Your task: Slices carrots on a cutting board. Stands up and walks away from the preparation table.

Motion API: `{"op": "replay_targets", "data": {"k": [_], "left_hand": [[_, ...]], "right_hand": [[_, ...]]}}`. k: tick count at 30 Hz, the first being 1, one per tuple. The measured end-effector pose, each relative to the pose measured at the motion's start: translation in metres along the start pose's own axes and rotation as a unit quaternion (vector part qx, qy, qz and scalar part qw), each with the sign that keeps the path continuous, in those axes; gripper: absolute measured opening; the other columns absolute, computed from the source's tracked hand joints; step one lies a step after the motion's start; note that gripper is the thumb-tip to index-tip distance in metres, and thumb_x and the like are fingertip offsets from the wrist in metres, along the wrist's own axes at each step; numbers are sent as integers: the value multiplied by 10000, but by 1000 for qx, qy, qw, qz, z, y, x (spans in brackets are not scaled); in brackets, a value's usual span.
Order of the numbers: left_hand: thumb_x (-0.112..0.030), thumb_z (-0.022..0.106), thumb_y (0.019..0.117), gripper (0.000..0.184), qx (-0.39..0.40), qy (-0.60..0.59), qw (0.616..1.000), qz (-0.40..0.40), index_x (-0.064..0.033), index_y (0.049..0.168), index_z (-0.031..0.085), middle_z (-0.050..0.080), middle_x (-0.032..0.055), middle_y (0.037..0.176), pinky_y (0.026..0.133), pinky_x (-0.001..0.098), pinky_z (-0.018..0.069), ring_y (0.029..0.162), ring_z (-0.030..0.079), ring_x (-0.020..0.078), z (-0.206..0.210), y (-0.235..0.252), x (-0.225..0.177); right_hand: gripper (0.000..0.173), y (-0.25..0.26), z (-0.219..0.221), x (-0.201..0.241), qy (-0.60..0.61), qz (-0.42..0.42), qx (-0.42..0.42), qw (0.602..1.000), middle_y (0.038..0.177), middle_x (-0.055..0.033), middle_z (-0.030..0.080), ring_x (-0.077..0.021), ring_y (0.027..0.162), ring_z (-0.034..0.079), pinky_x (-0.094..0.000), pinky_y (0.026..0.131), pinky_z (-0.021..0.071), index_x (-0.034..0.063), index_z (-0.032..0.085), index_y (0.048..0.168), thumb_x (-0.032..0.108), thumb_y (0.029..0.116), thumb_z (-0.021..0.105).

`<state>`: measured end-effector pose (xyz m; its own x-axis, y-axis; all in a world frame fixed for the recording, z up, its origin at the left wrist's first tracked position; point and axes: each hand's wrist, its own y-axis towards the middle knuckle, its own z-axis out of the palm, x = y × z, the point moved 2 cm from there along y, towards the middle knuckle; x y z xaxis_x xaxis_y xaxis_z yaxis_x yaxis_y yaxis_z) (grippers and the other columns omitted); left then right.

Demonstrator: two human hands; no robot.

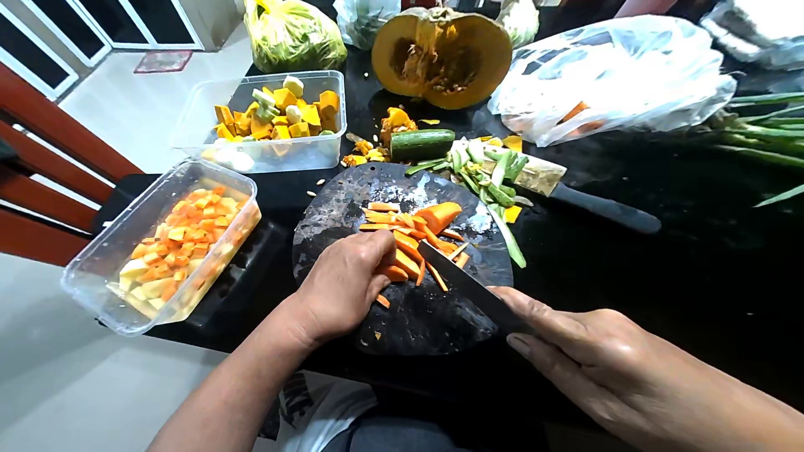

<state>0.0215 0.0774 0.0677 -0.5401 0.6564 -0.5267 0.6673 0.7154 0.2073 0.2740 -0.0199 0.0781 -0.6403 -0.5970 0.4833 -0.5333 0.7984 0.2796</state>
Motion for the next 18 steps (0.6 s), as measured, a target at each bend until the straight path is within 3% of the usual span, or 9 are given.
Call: {"op": "replay_targets", "data": {"k": [2,5,10,18], "left_hand": [[-48,723,873,25,-45,-4,997,59,-42,882,701,678,51,843,784,330,558,846,668,169,3,-3,3],[-36,657,914,136,-69,2,992,109,-69,811,738,701,36,894,811,298,529,910,654,158,3,-6,5],[-122,636,973,161,-52,-6,995,85,-107,924,789,710,10,1007,886,279,519,999,640,127,0,-20,12],[-134,641,965,154,-111,-4,992,57,-94,959,790,663,25,931,846,252,511,952,620,132,9,-33,13]], "right_hand": [[417,1,1,0,-2,-2,0,1000,668,-31,589,-83,537,530,-228,457,426,-16,594,1345,209,1027,446],[425,4,5,2,-9,-5,5,1000,662,-33,594,-95,532,541,-240,456,437,-32,604,1332,208,1017,449],[435,9,12,6,-29,-14,24,999,634,-39,585,-136,490,543,-284,423,440,-39,604,1327,202,1003,443],[439,22,20,15,-91,-33,40,994,610,-48,585,-186,459,560,-327,397,443,-74,617,1294,183,1006,410]]}}
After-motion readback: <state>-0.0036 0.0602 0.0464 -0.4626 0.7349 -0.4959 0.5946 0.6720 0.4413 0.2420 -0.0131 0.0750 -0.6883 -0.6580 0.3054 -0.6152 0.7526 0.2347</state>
